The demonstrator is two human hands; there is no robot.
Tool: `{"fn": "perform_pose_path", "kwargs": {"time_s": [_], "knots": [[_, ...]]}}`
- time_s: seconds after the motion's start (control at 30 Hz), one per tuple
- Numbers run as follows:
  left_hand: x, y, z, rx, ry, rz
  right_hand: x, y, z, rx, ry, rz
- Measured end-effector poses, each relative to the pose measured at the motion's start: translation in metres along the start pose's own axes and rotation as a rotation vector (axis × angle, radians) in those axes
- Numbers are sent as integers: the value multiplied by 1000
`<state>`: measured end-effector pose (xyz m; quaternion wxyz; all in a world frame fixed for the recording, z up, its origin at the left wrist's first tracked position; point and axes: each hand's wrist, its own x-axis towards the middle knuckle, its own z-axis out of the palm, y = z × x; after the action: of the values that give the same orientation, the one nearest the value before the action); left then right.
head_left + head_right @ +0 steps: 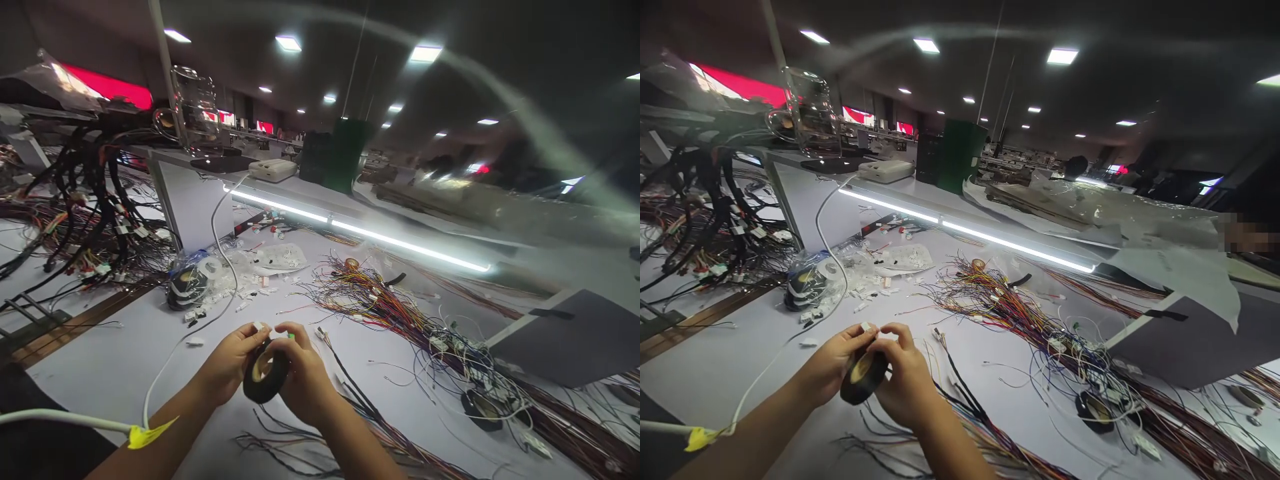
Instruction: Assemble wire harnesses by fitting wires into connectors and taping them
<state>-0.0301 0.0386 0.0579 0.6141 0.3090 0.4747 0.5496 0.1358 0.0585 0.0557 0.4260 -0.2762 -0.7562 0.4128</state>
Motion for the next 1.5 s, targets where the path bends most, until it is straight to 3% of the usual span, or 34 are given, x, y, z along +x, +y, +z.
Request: {"fn": "perform_pose_path", "kwargs": {"time_s": [0.07,0.13,0.2,0.27,0.33,0.4,0.47,0.53,0.6,0.67,0.73,0.77,0.83,0.93,1.0,1.07,1.13,1.23,1.3,1.4,1.5], "knots": [[-2,-5,0,-40,-7,66,1,5,-6,234,75,272],[-2,-4,2,76,-49,232,2,10,-15,425,132,589],[-1,4,3,325,-143,401,3,11,-24,470,153,716],[2,15,6,556,-198,486,1,9,-28,401,133,581],[5,25,9,667,-165,473,-3,3,-26,246,85,275],[6,27,11,646,-118,402,-8,-2,-21,26,44,-32],[5,23,13,563,-87,336,-14,-4,-16,-140,86,-192],[3,14,13,478,-25,340,-19,-2,-16,-98,204,-132],[1,8,14,425,2,421,-21,3,-21,137,272,118],[1,7,18,455,-79,521,-22,7,-28,378,235,429],[4,14,23,580,-235,593,-22,10,-35,473,163,611],[6,19,27,669,-296,627,-22,10,-36,461,148,616],[11,29,34,837,-325,693,-24,8,-36,336,144,452],[16,37,41,950,-208,659,-30,2,-30,-21,188,15],[14,34,42,896,-110,560,-34,-2,-27,-196,231,-150],[11,25,41,752,-19,522,-37,-3,-28,-130,283,-113],[8,16,39,618,3,579,-38,0,-33,173,288,97],[9,11,40,584,-197,711,-33,7,-41,606,194,491],[14,15,47,671,-400,770,-29,9,-43,667,143,636],[23,28,60,880,-494,929,-32,3,-41,500,157,597],[27,34,70,1041,-404,971,-48,-10,-37,229,142,320]]}}
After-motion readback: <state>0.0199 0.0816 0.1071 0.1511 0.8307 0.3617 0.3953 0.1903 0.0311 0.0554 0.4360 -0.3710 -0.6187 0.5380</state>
